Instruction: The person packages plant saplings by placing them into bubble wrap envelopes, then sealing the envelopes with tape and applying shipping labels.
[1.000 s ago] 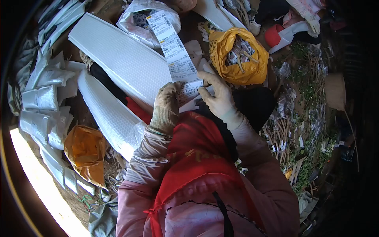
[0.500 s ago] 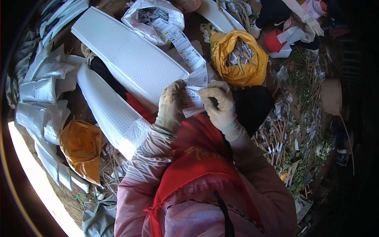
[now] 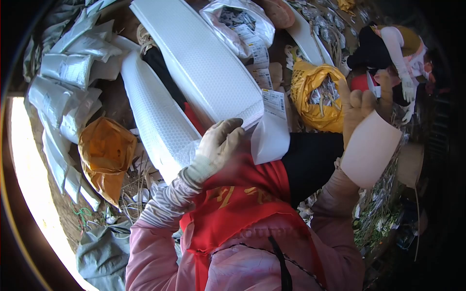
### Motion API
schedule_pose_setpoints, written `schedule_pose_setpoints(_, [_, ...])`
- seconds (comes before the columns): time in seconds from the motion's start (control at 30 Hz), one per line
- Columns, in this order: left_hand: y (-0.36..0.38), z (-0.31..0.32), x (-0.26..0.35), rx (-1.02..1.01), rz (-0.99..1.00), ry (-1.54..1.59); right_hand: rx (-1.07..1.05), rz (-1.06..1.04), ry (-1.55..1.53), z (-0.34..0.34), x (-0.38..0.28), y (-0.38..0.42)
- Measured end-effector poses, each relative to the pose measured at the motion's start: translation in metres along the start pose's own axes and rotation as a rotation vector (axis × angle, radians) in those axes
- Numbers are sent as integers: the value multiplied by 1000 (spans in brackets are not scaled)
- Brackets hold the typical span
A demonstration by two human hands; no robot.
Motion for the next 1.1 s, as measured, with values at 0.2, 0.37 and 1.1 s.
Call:
schedule_pose_setpoints(0.2, [70,-47,-28,-85,232,-770,-239,342,298,189,186,-66])
schedule_pose_setpoints(0.37, [75,-33,-45,-187,237,-807,-681,474,1609,265,348,-52])
schedule_pose_setpoints(1.1, [135,-120,-11,592,94,-828,-803,253,1034,184,293,42])
Point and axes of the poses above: each hand's wrist, its own y-axis away from the middle knuckle, its own z-axis out of the palm, x = y × z, the point moved 4 cm from there along -y, towards the middle knuckle, and after that the axes turned 14 degrees about z, right-handed, at the moved point
